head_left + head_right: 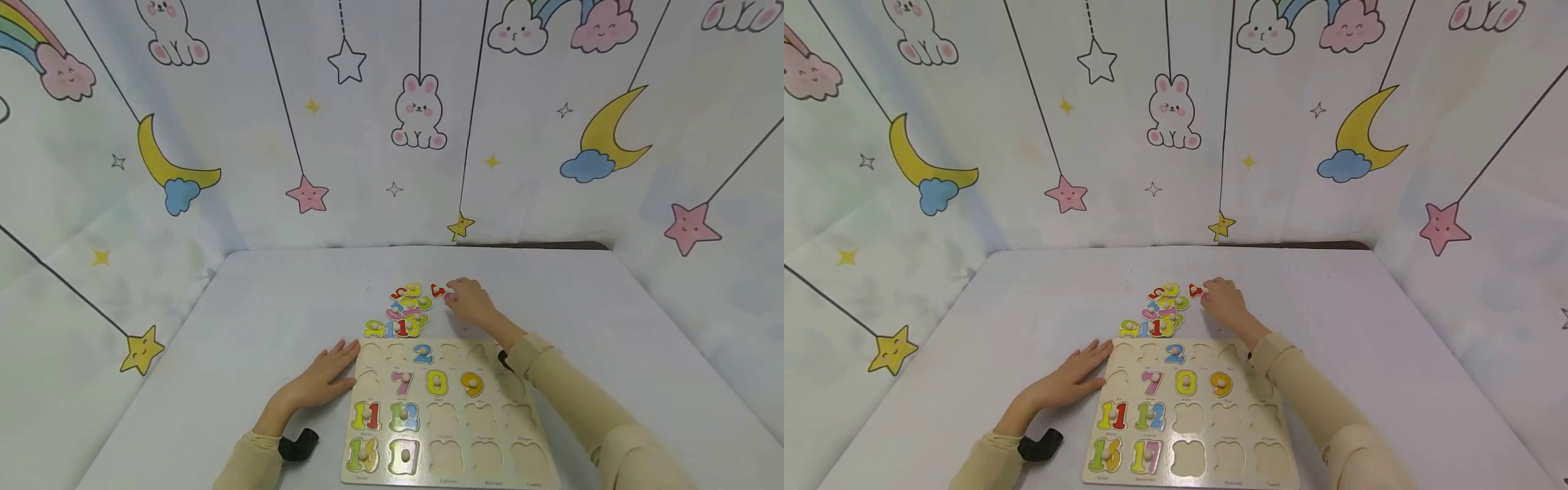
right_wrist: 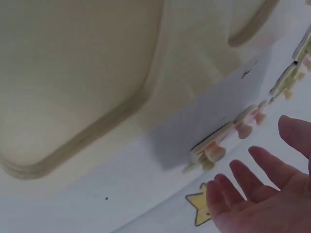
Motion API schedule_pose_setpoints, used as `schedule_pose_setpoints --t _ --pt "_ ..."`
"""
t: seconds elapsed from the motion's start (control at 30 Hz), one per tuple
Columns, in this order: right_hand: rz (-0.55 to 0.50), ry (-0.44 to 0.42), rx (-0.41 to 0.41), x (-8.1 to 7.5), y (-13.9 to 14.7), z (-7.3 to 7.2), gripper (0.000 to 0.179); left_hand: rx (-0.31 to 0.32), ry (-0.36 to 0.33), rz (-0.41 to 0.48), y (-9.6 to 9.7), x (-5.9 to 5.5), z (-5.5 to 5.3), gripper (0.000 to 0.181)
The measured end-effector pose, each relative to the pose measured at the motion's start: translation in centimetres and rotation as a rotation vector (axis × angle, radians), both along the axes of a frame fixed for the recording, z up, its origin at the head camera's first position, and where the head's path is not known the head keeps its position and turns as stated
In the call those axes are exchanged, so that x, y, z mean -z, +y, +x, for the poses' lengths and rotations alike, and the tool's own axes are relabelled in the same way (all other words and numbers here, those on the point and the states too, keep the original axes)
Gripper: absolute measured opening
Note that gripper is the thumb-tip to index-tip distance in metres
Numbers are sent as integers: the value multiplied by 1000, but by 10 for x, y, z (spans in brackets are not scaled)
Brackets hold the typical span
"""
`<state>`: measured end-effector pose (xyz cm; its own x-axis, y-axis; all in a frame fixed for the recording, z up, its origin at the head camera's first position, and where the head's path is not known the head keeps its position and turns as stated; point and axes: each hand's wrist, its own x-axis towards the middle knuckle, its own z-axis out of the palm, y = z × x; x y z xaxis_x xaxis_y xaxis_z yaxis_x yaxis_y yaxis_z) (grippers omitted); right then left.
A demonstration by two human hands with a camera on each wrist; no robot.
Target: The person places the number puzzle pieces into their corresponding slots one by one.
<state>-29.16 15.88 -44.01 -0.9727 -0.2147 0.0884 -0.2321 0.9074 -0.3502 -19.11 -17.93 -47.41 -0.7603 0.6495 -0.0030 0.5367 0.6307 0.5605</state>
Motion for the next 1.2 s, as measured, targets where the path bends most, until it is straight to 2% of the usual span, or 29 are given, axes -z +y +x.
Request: schedule_pose_setpoints --t 0.17,0.33,0.47,0.57,0.7,0.87,1.03,1.2 --pt "57 -18 47 10 5 -9 30 -5 -5 2 0 0 0 62" --pt "100 18 31 12 6 -7 22 -8 -13 -7 0 1 1 62" --pt "126 58 14 11 6 -5 23 -10 -5 -11 0 0 0 62" --pt "130 58 6 9 5 -5 23 -9 -4 -5 0 -1 -1 62" --pt "114 46 2 9 4 -5 26 -6 -8 2 -1 -1 0 62" --pt "70 102 -8 10 4 -5 30 1 -3 -2 -1 1 -1 62" --pt "34 157 -91 11 0 -3 22 1 5 -1 -2 2 -2 62" --pt "-5 124 -127 10 -3 1 21 4 13 6 -1 2 -2 62"
